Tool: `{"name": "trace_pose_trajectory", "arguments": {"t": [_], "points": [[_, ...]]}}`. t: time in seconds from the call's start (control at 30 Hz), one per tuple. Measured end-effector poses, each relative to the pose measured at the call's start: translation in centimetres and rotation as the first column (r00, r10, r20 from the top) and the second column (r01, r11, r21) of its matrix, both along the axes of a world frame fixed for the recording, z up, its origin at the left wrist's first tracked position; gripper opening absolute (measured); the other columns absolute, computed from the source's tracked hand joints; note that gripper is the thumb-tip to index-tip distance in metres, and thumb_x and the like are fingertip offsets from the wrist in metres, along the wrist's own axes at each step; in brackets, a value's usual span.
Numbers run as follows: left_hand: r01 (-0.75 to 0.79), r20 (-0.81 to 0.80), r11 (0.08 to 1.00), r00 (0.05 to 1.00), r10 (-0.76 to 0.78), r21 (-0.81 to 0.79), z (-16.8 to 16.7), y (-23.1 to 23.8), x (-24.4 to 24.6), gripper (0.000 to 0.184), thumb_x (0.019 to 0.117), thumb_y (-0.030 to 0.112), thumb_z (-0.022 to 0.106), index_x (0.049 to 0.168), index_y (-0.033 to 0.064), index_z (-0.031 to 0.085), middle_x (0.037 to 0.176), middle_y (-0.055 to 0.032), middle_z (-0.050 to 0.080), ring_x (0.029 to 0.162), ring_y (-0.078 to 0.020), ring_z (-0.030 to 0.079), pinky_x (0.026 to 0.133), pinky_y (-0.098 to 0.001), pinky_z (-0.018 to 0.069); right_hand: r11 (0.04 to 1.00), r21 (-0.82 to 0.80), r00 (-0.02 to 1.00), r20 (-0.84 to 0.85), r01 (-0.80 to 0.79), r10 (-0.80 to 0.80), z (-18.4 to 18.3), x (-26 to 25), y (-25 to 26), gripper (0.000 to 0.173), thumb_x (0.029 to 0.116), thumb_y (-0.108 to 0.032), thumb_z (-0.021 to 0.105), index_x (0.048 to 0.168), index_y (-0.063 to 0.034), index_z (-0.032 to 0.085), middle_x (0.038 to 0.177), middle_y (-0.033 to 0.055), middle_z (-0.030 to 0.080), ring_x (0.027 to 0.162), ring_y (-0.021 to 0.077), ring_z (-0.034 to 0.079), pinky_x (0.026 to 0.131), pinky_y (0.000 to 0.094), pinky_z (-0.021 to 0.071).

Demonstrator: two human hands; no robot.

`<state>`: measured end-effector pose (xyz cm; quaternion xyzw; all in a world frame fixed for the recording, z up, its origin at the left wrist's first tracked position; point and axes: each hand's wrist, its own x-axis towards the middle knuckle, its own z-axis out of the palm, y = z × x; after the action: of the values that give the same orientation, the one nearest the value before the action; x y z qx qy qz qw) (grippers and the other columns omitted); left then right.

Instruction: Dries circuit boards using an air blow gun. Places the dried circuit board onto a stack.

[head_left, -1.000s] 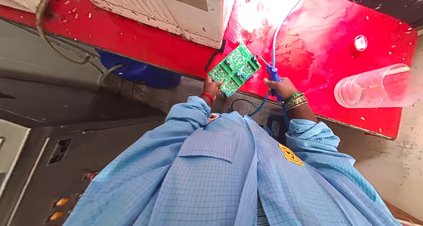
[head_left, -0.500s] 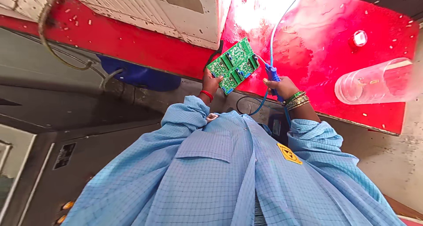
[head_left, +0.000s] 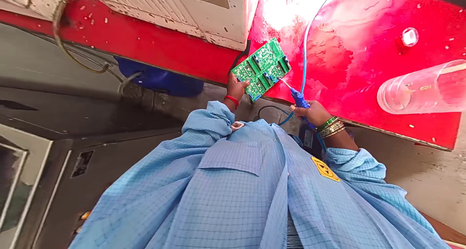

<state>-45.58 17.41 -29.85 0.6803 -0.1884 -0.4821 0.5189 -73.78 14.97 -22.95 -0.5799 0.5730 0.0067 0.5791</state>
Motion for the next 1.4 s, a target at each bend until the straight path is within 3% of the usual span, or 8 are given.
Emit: {"name": "trace_pose_trajectory", "arguments": {"t": [0.23, 0.37, 0.5, 0.6, 0.9, 1.1, 1.23, 1.4], "points": [[0.017, 0.053, 1.0, 0.998, -0.017, -0.004, -0.7, -0.1, 0.4, 0.071, 0.0913, -0.011, 0.064, 0.151, -0.0019, 0.028, 0.144, -0.0263, 0.049, 0.122, -0.0322, 0.061, 0.095, -0.0461, 0.0569, 0.96, 0.016, 0.96, 0.02, -0.28, 0.279, 1.7, 1.0, 2.9, 0.029, 0.0971, -0.032, 0.068, 0.11, -0.0057, 0.069, 0.083, 0.0008, 0.064, 0.071, 0.0082, 0.058, 0.071, 0.032, 0.0502], [0.03, 0.071, 1.0, 0.997, -0.031, 0.008, -0.6, -0.1, 0.5, 0.072, 0.0906, -0.01, 0.066, 0.152, -0.0028, 0.028, 0.144, -0.027, 0.049, 0.123, -0.034, 0.061, 0.097, -0.048, 0.0562, 0.972, 0.0, 0.97, -0.067, -0.234, 0.233, 1.4, 0.4, 2.1, 0.033, 0.0989, -0.033, 0.068, 0.115, -0.0043, 0.069, 0.086, 0.0064, 0.066, 0.073, 0.0143, 0.059, 0.072, 0.0387, 0.0498], [0.034, 0.062, 0.999, 0.998, -0.033, 0.0, -0.8, 0.0, 0.5, 0.074, 0.0908, -0.009, 0.066, 0.153, -0.0019, 0.027, 0.146, -0.0266, 0.048, 0.125, -0.0348, 0.06, 0.098, -0.0489, 0.0559, 0.963, 0.005, 0.963, -0.038, -0.268, 0.268, 1.6, 0.7, 2.3, 0.029, 0.0977, -0.031, 0.069, 0.111, -0.0056, 0.07, 0.082, 0.0023, 0.064, 0.069, 0.0097, 0.057, 0.069, 0.0329, 0.0492], [0.029, 0.06, 0.999, 0.998, -0.028, -0.013, -0.7, 0.1, 0.5, 0.073, 0.0907, -0.01, 0.065, 0.153, -0.0028, 0.026, 0.145, -0.0269, 0.048, 0.125, -0.0351, 0.059, 0.097, -0.0495, 0.056, 0.935, -0.046, 0.936, 0.011, -0.352, 0.353, 2.4, 2.3, 2.4, 0.031, 0.0955, -0.032, 0.071, 0.11, -0.0046, 0.07, 0.086, 0.0062, 0.066, 0.075, 0.0152, 0.06, 0.073, 0.0409, 0.05], [-0.026, -0.062, 1.0, 0.998, 0.026, -0.004, 0.1, 0.8, -0.2, 0.068, 0.0928, -0.012, 0.062, 0.151, 0.0007, 0.03, 0.138, -0.0253, 0.051, 0.11, -0.0309, 0.065, 0.086, -0.0452, 0.0591, 0.922, -0.158, 0.924, 0.092, -0.354, 0.371, 4.3, 4.7, 1.9, 0.036, 0.0942, -0.033, 0.072, 0.117, -0.005, 0.069, 0.088, 0.0064, 0.067, 0.075, 0.0138, 0.061, 0.07, 0.039, 0.0508], [0.098, 0.163, 0.985, 0.984, -0.075, -0.139, 1.8, -0.3, 0.4, 0.059, 0.0922, -0.011, 0.062, 0.146, -0.0073, 0.039, 0.14, -0.0244, 0.055, 0.124, -0.026, 0.06, 0.105, -0.0393, 0.051, 0.938, -0.198, 0.947, 0.097, -0.283, 0.307, 5.1, 1.5, 3.3, 0.042, 0.0896, -0.039, 0.072, 0.118, -0.008, 0.069, 0.086, 0.0008, 0.066, 0.072, 0.0075, 0.059, 0.069, 0.0336, 0.0503], [0.24, 0.49, 0.949, 0.864, -0.114, -0.203, 3.9, -1.7, 0.8, 0.047, 0.0964, 0.0, 0.058, 0.142, -0.0073, 0.05, 0.134, -0.0223, 0.063, 0.124, -0.0242, 0.063, 0.109, -0.0396, 0.0489, 0.926, -0.368, 0.959, 0.219, -0.089, 0.179, 7.1, -1.5, 3.5, 0.045, 0.0854, -0.042, 0.07, 0.116, -0.009, 0.069, 0.08, -0.0078, 0.065, 0.065, -0.0017, 0.058, 0.061, 0.0216, 0.0511], [0.564, 0.934, 0.802, 0.357, -0.026, -0.194, 5.8, -0.7, -0.5, 0.028, 0.0984, -0.002, 0.05, 0.116, -0.0037, 0.073, 0.117, -0.0239, 0.072, 0.113, -0.0425, 0.068, 0.099, -0.055, 0.0518, 0.901, -0.434, 0.967, 0.226, -0.01, 0.12, 9.0, -4.3, 4.0, 0.043, 0.0864, -0.043, 0.069, 0.115, -0.0107, 0.068, 0.083, -0.0112, 0.067, 0.071, -0.0052, 0.061, 0.066, 0.0174, 0.0537]]}}
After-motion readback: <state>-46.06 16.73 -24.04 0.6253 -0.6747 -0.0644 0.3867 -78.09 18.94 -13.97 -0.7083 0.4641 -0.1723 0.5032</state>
